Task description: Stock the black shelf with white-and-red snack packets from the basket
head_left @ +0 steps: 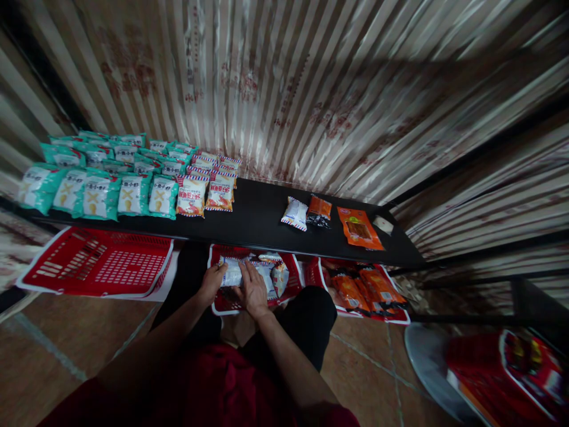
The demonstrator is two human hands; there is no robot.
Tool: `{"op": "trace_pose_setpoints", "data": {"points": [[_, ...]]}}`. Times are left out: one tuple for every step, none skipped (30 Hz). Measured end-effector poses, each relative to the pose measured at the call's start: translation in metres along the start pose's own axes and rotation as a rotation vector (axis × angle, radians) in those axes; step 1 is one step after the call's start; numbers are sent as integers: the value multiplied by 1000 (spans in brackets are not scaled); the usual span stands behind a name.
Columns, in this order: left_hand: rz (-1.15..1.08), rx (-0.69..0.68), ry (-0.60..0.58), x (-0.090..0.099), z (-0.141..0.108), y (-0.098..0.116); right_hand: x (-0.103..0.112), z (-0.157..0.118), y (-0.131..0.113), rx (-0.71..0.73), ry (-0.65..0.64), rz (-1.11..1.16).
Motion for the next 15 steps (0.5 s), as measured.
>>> {"op": "trace_pose_setpoints", "data": {"points": [[-7,4,-3,0,0,1,0,0,-1,2,9,-2],[-16,7,-5,0,0,1,1,0,-2,5,16,-5],[-25,10,-7,-1,0,2,2,0,-3,7,23,-10],[-35,13,-10,-1,0,2,3,0,-3,9,29,-18],[-46,17,-13,-2,0,2,3,0,-4,12,34,-27],[-55,20,-16,-3,0,1,4,0,-5,14,36,-39],[-64,24,-19,-3,0,1,5,0,-5,17,35,-51],[-73,28,-20,-4,0,0,5,-1,-6,22,32,-61],[-80,31,-21,-4,0,0,5,-1,-7,28,27,-69],[-87,35,-22,-4,0,-1,5,-1,-7,33,24,-76],[-94,38,-24,-4,-1,-1,6,-1,-7,37,22,-81],[-102,41,-26,-4,-2,-2,6,-1,-7,40,22,-87],[-111,44,-30,-5,-3,-2,7,-1,-6,43,22,-93],[-121,47,-34,-5,-4,-1,7,-1,-6,46,23,-99],[-131,51,-39,-6,-6,-1,7,-1,-6,49,23,-104]]}}
Point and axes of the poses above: each hand's wrist, its own z-axis towards the middle knuckle, its own x-axis out of the back of the hand, y = z × x, the point moved 10 cm from there along z, towards the middle knuckle, and after that the axes turned 12 degrees about z, right-handed, at the moved point
